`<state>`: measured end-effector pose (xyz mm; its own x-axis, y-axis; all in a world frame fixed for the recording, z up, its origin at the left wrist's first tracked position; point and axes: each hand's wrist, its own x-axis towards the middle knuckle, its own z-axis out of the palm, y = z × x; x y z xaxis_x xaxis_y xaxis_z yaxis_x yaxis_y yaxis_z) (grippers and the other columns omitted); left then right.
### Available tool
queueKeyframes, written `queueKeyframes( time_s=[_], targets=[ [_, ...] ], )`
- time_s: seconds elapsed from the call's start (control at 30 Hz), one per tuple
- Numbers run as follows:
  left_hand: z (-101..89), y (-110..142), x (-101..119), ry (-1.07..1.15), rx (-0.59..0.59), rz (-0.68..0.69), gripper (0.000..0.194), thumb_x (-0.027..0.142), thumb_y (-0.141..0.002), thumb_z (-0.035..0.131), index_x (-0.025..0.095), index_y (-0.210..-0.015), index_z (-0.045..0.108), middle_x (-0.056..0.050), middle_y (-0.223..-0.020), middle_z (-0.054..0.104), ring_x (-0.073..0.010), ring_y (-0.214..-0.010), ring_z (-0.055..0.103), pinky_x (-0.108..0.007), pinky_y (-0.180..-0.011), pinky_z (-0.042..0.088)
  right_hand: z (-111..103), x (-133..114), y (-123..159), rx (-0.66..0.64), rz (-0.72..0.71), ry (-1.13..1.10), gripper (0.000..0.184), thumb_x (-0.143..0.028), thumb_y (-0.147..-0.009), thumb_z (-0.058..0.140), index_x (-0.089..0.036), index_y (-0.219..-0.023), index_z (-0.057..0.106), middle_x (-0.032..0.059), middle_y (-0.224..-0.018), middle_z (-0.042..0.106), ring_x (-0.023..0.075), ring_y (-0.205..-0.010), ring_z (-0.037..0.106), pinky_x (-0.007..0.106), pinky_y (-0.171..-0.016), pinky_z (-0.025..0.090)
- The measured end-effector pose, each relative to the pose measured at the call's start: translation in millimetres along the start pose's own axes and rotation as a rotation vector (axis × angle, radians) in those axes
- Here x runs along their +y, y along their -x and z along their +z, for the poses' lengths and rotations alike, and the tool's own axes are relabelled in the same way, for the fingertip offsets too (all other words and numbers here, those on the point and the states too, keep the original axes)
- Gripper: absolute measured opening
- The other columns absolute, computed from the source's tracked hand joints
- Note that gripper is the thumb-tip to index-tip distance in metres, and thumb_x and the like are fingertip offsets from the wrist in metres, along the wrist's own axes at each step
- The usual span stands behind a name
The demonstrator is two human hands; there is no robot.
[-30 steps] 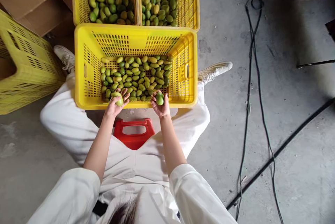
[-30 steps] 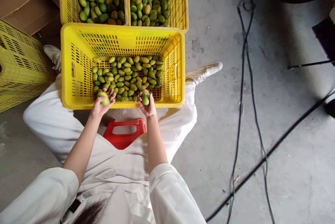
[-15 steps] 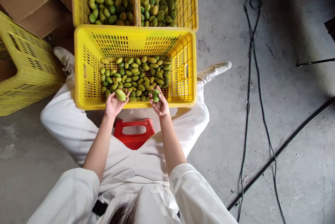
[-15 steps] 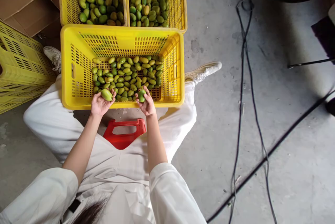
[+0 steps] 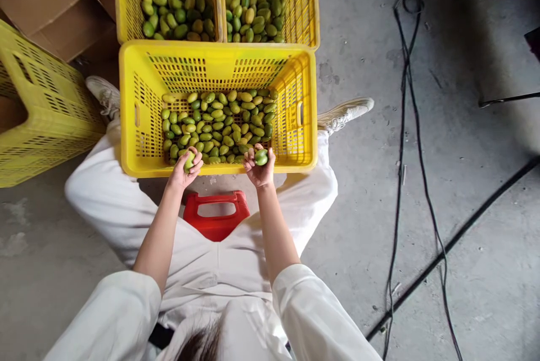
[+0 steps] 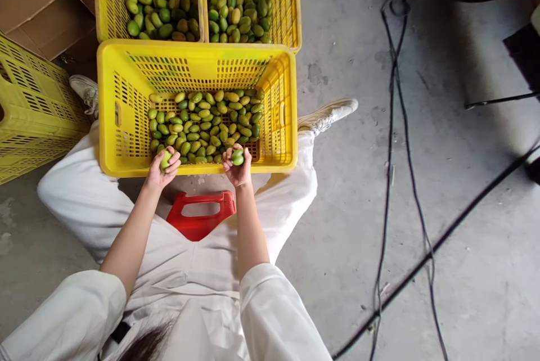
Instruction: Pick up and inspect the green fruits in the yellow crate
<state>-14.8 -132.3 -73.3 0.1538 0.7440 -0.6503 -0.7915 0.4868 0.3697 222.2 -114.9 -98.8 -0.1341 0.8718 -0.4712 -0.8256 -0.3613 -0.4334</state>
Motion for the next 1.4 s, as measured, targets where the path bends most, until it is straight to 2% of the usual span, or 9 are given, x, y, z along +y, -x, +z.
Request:
queueKeyframes(
  time_s=[0.13,0.23,0.3,0.43,0.63,0.9,1.03,1.2,1.4],
  targets=[
    [-1.0,1,-1,0.079,-0.015,0.054,0.040,0.051,-0.099,0.048,0.017,-0.085,0.064,-0.002,-0.069,0.053,-0.0087,-0.050,0.046,-0.017,-0.037,0.034,5,-3,1,0.041,0.002,-0.027,0.026,-0.044,-0.085,0.067,-0.025,-0.076,0.051,-0.0045,-0.063,0.048,0.0108,-0.053,0.042,0.020,-0.045,0.044],
    [-2.0,-2,-3,0.091,0.040,0.074,0.029,0.038,-0.096,0.051,0.018,-0.105,0.069,-0.009,-0.091,0.068,-0.0162,-0.077,0.066,-0.024,-0.061,0.055,4,-3,0,0.052,0.027,0.003,0.018,-0.027,-0.082,0.070,-0.025,-0.082,0.052,-0.0041,-0.073,0.058,0.0092,-0.059,0.051,0.017,-0.049,0.047],
    [-3.5,-6,-5,0.013,0.065,0.047,0.030,0.028,-0.092,0.055,0.021,-0.118,0.069,-0.008,-0.099,0.072,-0.0189,-0.088,0.069,-0.029,-0.073,0.058,0,-4,0,0.021,0.061,0.038,0.017,-0.024,-0.083,0.070,-0.026,-0.089,0.055,-0.0062,-0.071,0.057,0.0074,-0.051,0.044,0.014,-0.042,0.039],
    [-7.2,-14,-6,-0.140,-0.023,0.003,0.042,0.018,-0.083,0.072,0.021,-0.125,0.070,-0.005,-0.098,0.073,-0.0170,-0.086,0.070,-0.026,-0.074,0.055,-7,-6,1,-0.022,0.116,-0.003,0.017,-0.042,-0.092,0.061,-0.025,-0.094,0.059,-0.0062,-0.066,0.053,0.0073,-0.043,0.029,0.015,-0.032,0.023],
    [-9.2,-13,-12,-0.058,0.018,0.117,0.025,0.024,-0.073,0.087,0.017,-0.092,0.071,-0.005,-0.089,0.068,-0.0140,-0.082,0.065,-0.021,-0.065,0.051,1,-1,-3,0.110,0.057,-0.109,0.006,-0.030,-0.085,0.063,-0.025,-0.087,0.060,0.0033,-0.098,0.069,0.0157,-0.079,0.062,0.027,-0.059,0.055],
    [7.4,-10,-8,0.086,0.075,0.146,0.040,0.055,-0.092,0.067,0.020,-0.075,0.060,0.001,-0.074,0.047,-0.0107,-0.066,0.049,-0.024,-0.066,0.052,3,2,-5,0.087,0.051,0.126,0.025,-0.039,-0.081,0.078,-0.028,-0.102,0.067,-0.0033,-0.083,0.065,0.0106,-0.065,0.056,0.020,-0.050,0.045],
    [6.4,-7,-6,0.056,0.060,0.087,0.036,0.056,-0.097,0.060,0.021,-0.092,0.067,-0.001,-0.082,0.054,-0.0100,-0.064,0.049,-0.025,-0.065,0.052,4,3,-3,0.158,0.023,0.070,0.035,-0.059,-0.084,0.074,-0.027,-0.091,0.063,-0.0025,-0.079,0.064,0.0092,-0.055,0.045,0.020,-0.043,0.036],
    [0.2,-2,-5,0.016,0.004,-0.019,0.040,0.051,-0.100,0.050,0.017,-0.107,0.070,-0.003,-0.079,0.056,-0.0095,-0.053,0.041,-0.025,-0.053,0.044,12,-2,0,0.187,-0.012,0.003,0.055,-0.078,-0.091,0.050,-0.025,-0.075,0.053,-0.0033,-0.066,0.045,0.0111,-0.052,0.038,0.021,-0.041,0.037],
    [2.4,-3,-4,0.020,0.007,0.014,0.032,0.032,-0.092,0.057,0.022,-0.120,0.068,-0.007,-0.092,0.068,-0.0142,-0.067,0.056,-0.026,-0.060,0.048,11,-6,-1,0.145,0.027,-0.054,0.041,-0.057,-0.097,0.053,-0.025,-0.074,0.047,-0.0023,-0.070,0.046,0.0118,-0.058,0.045,0.020,-0.045,0.046]
  ],
)
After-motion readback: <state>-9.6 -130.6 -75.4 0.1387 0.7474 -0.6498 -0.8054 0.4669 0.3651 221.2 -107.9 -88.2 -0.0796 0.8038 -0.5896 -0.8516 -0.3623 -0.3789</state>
